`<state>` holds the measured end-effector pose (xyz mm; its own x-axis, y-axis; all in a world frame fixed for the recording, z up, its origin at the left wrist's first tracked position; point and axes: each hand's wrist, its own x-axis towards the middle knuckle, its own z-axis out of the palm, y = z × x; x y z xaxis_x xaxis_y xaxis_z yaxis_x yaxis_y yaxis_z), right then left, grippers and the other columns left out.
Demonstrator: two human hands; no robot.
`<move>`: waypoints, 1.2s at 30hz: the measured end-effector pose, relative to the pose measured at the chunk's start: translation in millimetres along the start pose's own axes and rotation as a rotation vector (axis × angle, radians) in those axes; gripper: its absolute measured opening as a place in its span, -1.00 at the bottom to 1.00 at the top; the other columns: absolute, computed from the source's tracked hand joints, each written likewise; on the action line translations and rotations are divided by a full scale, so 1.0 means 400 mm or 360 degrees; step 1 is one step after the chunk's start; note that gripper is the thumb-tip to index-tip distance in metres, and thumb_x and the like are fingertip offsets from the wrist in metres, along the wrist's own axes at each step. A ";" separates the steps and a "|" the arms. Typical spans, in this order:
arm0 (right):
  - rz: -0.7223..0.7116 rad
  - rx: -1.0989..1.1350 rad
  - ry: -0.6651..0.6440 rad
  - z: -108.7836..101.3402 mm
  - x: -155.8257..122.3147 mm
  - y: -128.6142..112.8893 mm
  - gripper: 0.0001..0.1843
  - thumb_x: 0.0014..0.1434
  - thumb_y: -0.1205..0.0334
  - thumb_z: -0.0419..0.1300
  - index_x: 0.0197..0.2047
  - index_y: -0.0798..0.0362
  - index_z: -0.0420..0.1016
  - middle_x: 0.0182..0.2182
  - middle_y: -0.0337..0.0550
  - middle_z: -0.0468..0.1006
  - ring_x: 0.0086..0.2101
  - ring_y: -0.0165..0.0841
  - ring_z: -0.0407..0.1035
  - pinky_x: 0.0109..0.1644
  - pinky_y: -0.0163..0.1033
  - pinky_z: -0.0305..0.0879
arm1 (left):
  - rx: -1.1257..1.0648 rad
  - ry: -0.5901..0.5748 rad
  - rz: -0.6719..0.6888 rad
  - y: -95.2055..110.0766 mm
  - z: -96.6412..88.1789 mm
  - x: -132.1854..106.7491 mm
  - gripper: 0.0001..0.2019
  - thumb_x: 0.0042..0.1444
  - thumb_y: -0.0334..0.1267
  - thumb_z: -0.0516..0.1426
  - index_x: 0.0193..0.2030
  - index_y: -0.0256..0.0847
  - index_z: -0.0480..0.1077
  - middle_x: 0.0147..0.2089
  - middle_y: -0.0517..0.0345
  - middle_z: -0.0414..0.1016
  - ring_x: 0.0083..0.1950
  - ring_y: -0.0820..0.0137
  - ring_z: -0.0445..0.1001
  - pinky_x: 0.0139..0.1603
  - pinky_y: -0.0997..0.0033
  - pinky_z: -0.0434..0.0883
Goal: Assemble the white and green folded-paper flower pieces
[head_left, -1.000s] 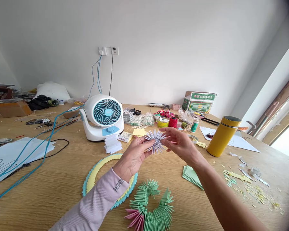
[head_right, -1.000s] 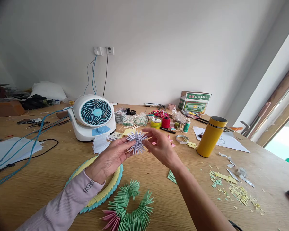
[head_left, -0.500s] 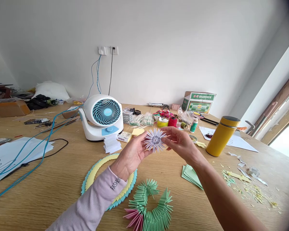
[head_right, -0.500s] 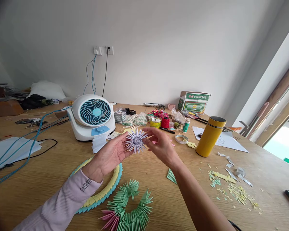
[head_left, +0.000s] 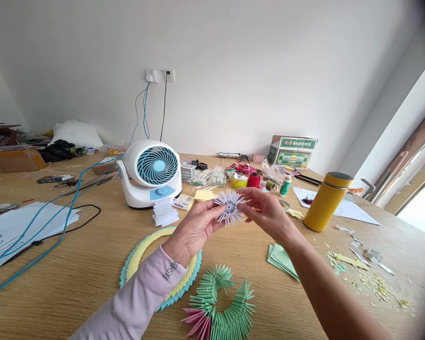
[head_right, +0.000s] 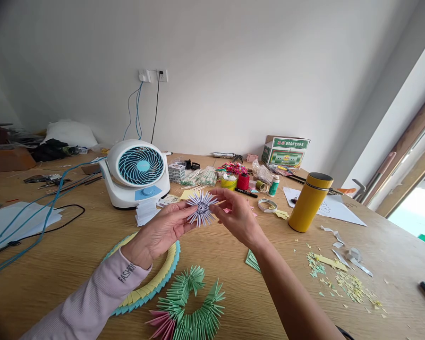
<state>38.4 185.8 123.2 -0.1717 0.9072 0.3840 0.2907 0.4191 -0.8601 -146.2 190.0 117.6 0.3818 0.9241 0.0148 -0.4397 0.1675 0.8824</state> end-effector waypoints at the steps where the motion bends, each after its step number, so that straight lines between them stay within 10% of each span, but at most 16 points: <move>1: -0.0002 -0.0003 0.0002 0.000 0.000 0.000 -0.57 0.13 0.12 0.27 0.05 0.08 0.43 -0.22 -0.09 0.58 -0.36 -0.36 0.46 -0.42 -0.28 0.47 | 0.0006 -0.0002 0.0005 0.000 -0.001 0.000 -0.84 0.18 -0.50 0.17 -0.18 -0.30 0.58 -0.11 -0.02 0.63 -0.20 0.42 0.58 -0.10 0.43 0.50; 36: 0.0092 0.0158 -0.0011 -0.011 -0.008 -0.024 -0.68 0.11 -0.05 0.32 -0.36 0.05 0.47 -0.41 -0.18 0.56 -0.40 -0.41 0.44 -0.41 -0.33 0.41 | 0.0128 0.0008 0.0059 0.002 0.016 -0.017 -0.73 -0.05 -0.37 0.38 -0.15 -0.26 0.55 -0.13 0.04 0.59 -0.19 0.38 0.50 -0.15 0.40 0.39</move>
<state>40.3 179.1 131.8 -0.1641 0.9293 0.3309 0.2054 0.3603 -0.9099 -143.8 181.7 121.3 0.3625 0.9309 0.0461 -0.3866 0.1052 0.9162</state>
